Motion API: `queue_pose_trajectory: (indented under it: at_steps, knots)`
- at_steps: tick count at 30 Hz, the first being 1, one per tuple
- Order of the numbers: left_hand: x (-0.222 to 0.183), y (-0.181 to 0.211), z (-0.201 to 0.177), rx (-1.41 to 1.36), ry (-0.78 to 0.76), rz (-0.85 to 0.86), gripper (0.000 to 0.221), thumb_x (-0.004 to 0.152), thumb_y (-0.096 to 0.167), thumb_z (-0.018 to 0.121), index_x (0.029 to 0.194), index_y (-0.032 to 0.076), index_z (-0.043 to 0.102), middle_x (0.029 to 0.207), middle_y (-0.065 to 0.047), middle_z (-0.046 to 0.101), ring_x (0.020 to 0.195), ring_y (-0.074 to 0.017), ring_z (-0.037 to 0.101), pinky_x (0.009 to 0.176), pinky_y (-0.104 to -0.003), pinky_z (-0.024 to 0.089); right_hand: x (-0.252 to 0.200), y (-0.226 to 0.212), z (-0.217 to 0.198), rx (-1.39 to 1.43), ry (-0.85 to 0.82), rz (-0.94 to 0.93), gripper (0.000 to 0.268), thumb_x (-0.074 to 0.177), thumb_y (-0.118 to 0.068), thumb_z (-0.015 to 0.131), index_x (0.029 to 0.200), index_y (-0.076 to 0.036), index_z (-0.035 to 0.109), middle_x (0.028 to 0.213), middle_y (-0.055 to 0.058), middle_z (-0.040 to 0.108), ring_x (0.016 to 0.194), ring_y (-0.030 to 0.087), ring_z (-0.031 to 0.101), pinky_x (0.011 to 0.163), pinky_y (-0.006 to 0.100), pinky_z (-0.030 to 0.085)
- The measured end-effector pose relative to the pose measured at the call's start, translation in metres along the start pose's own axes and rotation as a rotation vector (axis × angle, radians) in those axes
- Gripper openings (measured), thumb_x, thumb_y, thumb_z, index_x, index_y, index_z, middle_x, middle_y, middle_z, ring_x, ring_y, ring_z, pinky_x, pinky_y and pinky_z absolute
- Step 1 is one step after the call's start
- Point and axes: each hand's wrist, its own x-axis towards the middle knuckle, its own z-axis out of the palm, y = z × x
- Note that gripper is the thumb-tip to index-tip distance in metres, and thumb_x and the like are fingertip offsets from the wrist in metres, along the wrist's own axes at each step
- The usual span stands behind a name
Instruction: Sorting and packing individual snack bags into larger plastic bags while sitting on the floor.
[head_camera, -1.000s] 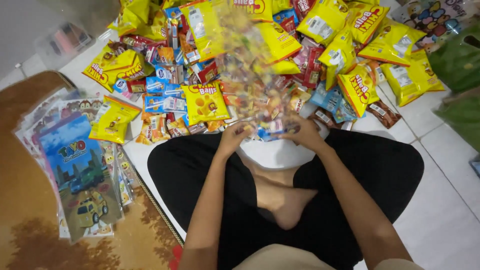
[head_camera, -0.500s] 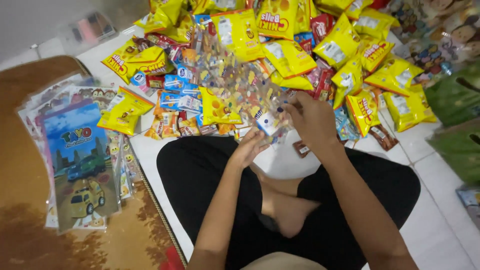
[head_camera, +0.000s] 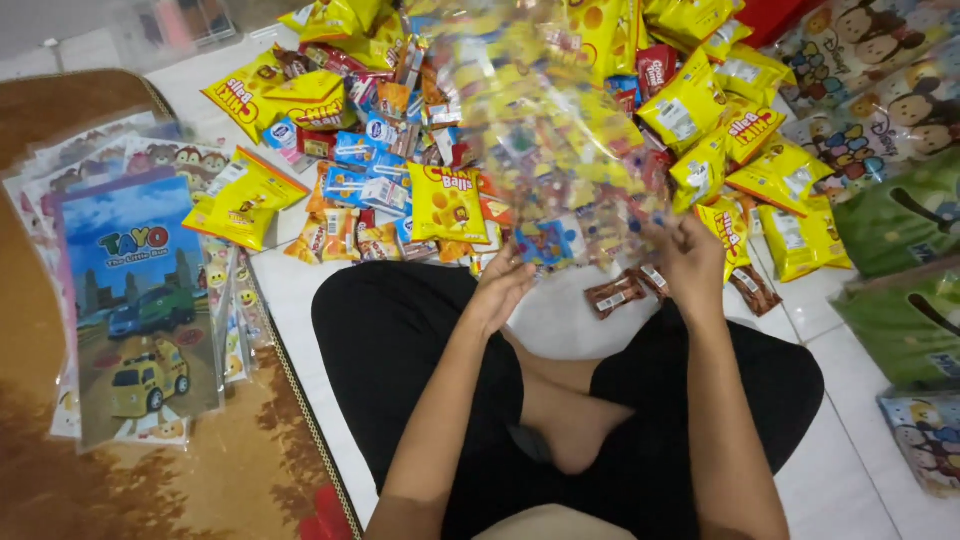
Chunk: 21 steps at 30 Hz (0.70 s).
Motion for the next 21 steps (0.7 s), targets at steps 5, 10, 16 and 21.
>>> queue_pose_trajectory:
  at_steps: [5,10,16,21]
  knots:
    - [0.0,-0.008,-0.004,0.377,0.221,-0.016,0.054,0.098,0.018,0.073,0.149,0.009,0.056,0.124,-0.002,0.068,0.107,-0.0117,0.065,0.098,-0.028,0.055,-0.031,0.095,0.017,0.199,-0.075,0.278,0.009,0.099,-0.019,0.072,0.095,-0.012,0.067,0.071,-0.003,0.063,0.061,0.009,0.057,0.056,0.023,0.045]
    - [0.015,-0.053,-0.063,1.395,0.43,-0.22,0.051,0.081,0.029,0.083,0.131,0.026,0.07,0.111,-0.007,0.077,0.111,-0.0292,0.073,0.094,-0.042,0.06,-0.06,0.211,0.061,-0.209,-0.259,0.442,0.042,0.08,-0.03,0.085,0.119,-0.028,0.069,0.112,0.013,0.075,0.103,0.035,0.072,0.084,0.044,0.059]
    - [-0.01,-0.014,0.006,1.4,0.357,-0.356,0.062,0.086,0.025,0.078,0.143,0.014,0.055,0.125,-0.025,0.069,0.125,-0.0431,0.064,0.105,-0.051,0.052,-0.09,0.076,0.084,-0.158,-0.093,-0.12,0.043,0.085,-0.002,0.073,0.126,0.003,0.06,0.115,0.028,0.056,0.101,0.049,0.065,0.085,0.048,0.06]
    - [0.003,-0.033,-0.033,1.392,0.333,-0.401,0.057,0.085,0.035,0.082,0.135,0.019,0.06,0.13,-0.023,0.068,0.127,-0.0421,0.063,0.107,-0.051,0.051,-0.098,0.078,0.115,-0.354,-0.006,-0.289,0.069,0.07,-0.015,0.091,0.13,-0.002,0.059,0.105,0.016,0.052,0.099,0.039,0.062,0.084,0.047,0.056]
